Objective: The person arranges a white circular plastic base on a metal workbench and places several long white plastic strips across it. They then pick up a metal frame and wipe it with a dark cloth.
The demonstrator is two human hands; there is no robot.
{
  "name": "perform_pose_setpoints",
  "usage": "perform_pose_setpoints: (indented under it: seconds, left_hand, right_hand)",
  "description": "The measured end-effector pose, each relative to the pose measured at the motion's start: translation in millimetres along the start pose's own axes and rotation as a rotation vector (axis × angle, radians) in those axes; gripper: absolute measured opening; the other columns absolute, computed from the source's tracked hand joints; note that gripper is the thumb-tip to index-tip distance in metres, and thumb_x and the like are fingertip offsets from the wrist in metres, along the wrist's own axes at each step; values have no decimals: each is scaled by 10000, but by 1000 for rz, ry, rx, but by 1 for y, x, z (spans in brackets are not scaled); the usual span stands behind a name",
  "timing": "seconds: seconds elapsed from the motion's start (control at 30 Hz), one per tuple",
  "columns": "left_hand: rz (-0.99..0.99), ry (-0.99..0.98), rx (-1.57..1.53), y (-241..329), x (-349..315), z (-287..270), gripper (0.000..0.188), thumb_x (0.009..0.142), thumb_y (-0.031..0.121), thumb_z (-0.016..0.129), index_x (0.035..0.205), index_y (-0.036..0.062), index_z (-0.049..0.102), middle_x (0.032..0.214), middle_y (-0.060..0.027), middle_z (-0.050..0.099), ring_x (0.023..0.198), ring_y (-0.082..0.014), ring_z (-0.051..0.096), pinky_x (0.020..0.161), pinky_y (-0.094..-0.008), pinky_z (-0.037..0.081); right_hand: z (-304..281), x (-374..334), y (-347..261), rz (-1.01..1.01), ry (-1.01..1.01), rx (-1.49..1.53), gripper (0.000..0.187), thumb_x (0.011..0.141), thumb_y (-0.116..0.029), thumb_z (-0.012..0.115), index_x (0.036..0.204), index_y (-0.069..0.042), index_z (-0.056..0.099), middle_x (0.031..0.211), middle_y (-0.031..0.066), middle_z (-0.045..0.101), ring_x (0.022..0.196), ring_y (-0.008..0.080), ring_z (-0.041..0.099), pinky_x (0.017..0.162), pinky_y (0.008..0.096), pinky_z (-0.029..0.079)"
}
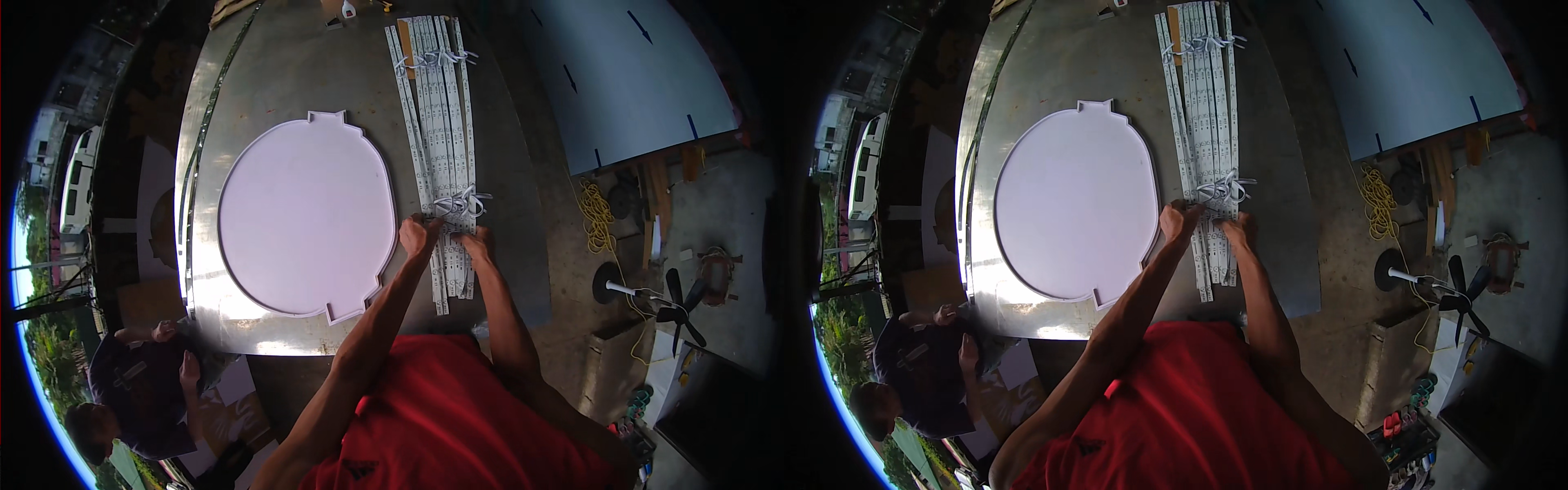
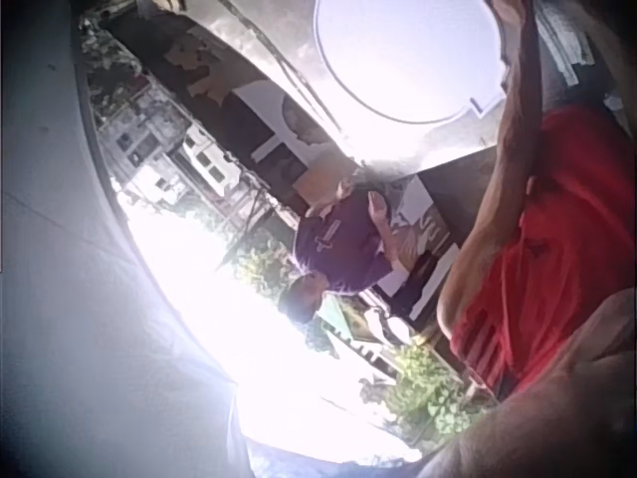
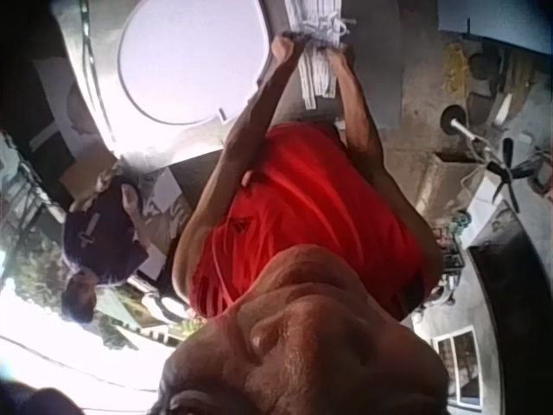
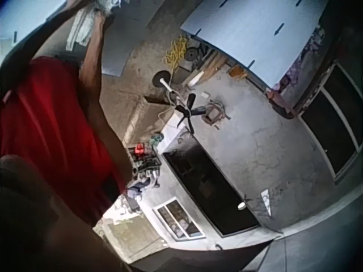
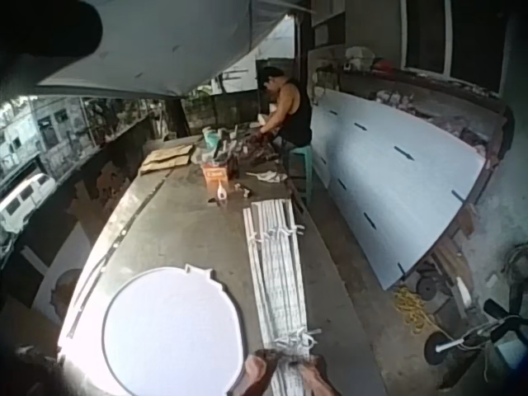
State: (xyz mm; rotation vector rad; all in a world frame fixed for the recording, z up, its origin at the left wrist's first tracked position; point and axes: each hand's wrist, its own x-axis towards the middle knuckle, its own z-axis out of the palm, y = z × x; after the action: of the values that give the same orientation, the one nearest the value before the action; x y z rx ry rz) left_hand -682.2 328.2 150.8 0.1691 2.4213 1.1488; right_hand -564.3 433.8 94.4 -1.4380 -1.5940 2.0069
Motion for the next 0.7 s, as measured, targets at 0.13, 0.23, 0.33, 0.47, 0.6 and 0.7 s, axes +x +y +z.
perform_pose_setpoints:
  seconds: [0.13,0.23,0.33,0.47,0.6,0.7]
  left_hand:
    - [-15,-15,-74,-13,8,7,436,632,361,798,807,-21,682,750,-178,680,702,-310,663,681,-401,514]
    - [-70,-54,-375,-48,19,9,435,693,359,776,873,-28,691,758,-129,681,678,-204,637,638,-352,499]
    - [-84,-313,-476,-11,11,8,362,793,293,726,959,-25,678,808,-83,670,698,-162,619,639,-302,488]
    - [-109,-439,-676,-27,19,-14,348,848,261,688,1030,-34,655,857,-79,672,738,-174,635,676,-297,502]
    - [-151,-513,-771,-24,20,-17,336,875,237,661,1063,-42,640,911,-98,676,768,-189,652,681,-315,516]
    - [-201,-540,-861,-18,18,-20,321,877,239,664,1037,-37,630,878,-91,662,758,-176,642,667,-304,509]
  right_hand:
    - [4,14,28,-35,124,-219,462,629,-181,811,1022,5,653,960,143,673,856,246,652,770,394,522]
    - [23,2,30,-144,186,-325,436,663,-129,780,1058,-15,635,945,114,661,854,225,635,783,370,508]
    - [3,13,63,-179,304,-35,432,702,-114,763,1104,-36,625,980,102,657,917,224,627,827,359,495]
    - [5,-23,3,23,-61,109,473,757,-63,723,1204,-54,570,1056,70,643,999,206,611,849,353,492]
    - [-3,-34,-22,156,-204,141,582,770,-108,746,1301,-71,510,1135,71,615,1049,195,592,908,362,478]
    - [3,-46,-29,141,-170,198,580,770,-130,760,1292,-67,517,1150,67,617,1053,199,593,914,366,475]
